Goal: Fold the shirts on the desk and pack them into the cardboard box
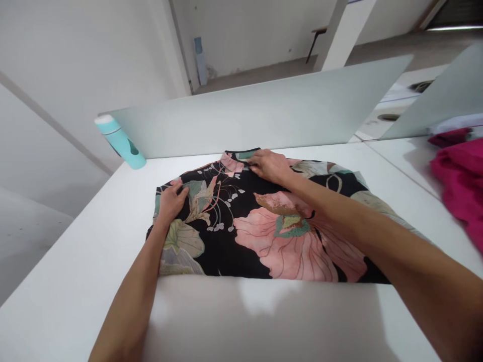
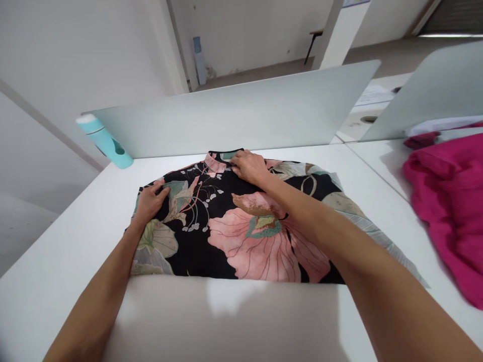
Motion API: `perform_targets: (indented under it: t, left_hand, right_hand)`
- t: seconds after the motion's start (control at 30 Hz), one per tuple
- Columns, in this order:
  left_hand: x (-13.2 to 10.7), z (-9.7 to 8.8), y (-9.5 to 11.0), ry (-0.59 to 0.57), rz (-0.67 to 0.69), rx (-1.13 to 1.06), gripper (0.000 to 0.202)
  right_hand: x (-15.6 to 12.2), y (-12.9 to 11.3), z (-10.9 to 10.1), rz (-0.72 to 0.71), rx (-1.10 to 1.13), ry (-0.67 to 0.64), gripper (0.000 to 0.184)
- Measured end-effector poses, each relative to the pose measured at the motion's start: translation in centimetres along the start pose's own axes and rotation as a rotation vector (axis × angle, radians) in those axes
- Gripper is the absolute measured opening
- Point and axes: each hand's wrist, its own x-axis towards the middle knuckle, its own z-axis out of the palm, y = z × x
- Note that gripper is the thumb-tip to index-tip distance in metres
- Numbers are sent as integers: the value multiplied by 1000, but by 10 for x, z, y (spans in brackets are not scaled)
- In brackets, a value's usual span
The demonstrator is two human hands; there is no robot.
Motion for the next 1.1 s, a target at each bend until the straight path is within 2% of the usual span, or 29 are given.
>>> perform_targets:
  t: [0.3, 0.47, 0.67, 0.87, 1.1]
  left_hand:
    - [0, 1, 1, -11, -7, 63, 36]
    - [0, 1, 2, -11, 4, 37, 37]
    - [1, 3, 1, 16, 2, 3, 33]
    - [0, 2, 1, -12, 9, 44, 36]
    - [0, 3, -1, -9, 27, 27, 35]
  right_hand:
    - [-5, 7, -14, 42, 67, 60, 36]
    - [-9, 10, -5, 51, 140, 96, 34]
    - [-2, 20, 7, 198, 150, 138, 39]
    - [5, 16, 8, 186, 176, 169, 36]
    - [3, 9, 3, 210, 155, 128, 34]
